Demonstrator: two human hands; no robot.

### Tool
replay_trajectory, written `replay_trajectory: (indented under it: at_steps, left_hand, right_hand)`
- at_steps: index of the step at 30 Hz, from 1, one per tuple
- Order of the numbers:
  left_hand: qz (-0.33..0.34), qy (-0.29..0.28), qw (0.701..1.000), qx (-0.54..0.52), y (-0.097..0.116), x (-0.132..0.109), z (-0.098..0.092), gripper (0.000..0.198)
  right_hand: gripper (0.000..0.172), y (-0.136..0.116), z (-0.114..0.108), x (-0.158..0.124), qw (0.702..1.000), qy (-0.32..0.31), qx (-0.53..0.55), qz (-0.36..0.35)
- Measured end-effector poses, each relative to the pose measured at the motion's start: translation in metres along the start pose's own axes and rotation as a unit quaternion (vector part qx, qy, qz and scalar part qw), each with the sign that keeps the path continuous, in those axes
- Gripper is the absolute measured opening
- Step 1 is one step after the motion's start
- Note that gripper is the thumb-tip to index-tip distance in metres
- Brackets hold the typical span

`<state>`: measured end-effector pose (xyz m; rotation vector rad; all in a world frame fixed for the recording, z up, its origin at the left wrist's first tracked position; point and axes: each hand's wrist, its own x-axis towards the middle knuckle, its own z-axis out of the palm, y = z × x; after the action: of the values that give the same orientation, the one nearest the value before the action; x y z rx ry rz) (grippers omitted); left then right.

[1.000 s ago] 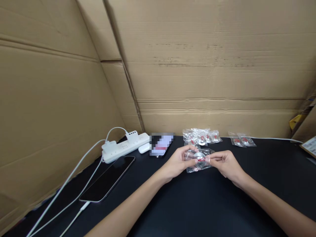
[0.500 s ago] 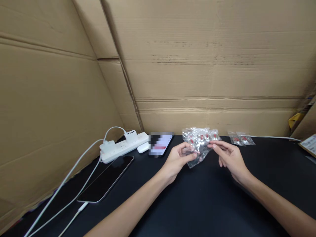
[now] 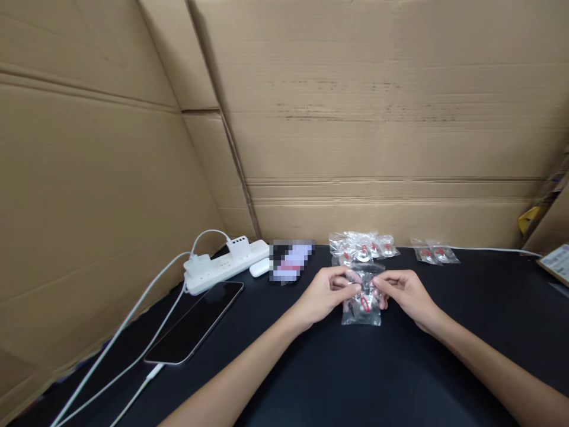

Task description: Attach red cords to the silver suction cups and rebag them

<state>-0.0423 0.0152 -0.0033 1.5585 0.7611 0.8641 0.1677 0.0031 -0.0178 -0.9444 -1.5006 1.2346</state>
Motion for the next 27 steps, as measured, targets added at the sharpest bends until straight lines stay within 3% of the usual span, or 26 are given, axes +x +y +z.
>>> replay_trajectory:
  at_steps: [7,11,15,22,27]
  left_hand:
    - [0.050,0.020,0.992,0.115,-0.006,0.004,-0.005,0.028]
    - [0.059,0.045,0.992,0.099,-0.011,0.005,-0.005,0.026]
    - [0.087,0.068,0.990,0.089,-0.011,0.001,0.008,0.028]
    - [0.091,0.088,0.989,0.080,-0.010,-0.013,0.031,0.020]
    - [0.064,0.119,0.988,0.073,-0.013,-0.013,0.039,0.020]
  right_hand:
    - [0.030,0.010,-0.002,0.004,0.997,0.059,-0.027,-0.041]
    - [0.033,0.013,-0.004,0.004,0.997,0.065,-0.015,-0.026]
    - [0.042,0.012,-0.004,-0.001,0.996,0.088,-0.010,-0.031]
    - [0.031,0.004,0.005,-0.024,0.989,0.140,-0.001,-0.045]
    - [0.033,0.003,0.007,-0.035,0.986,0.163,0.008,-0.045]
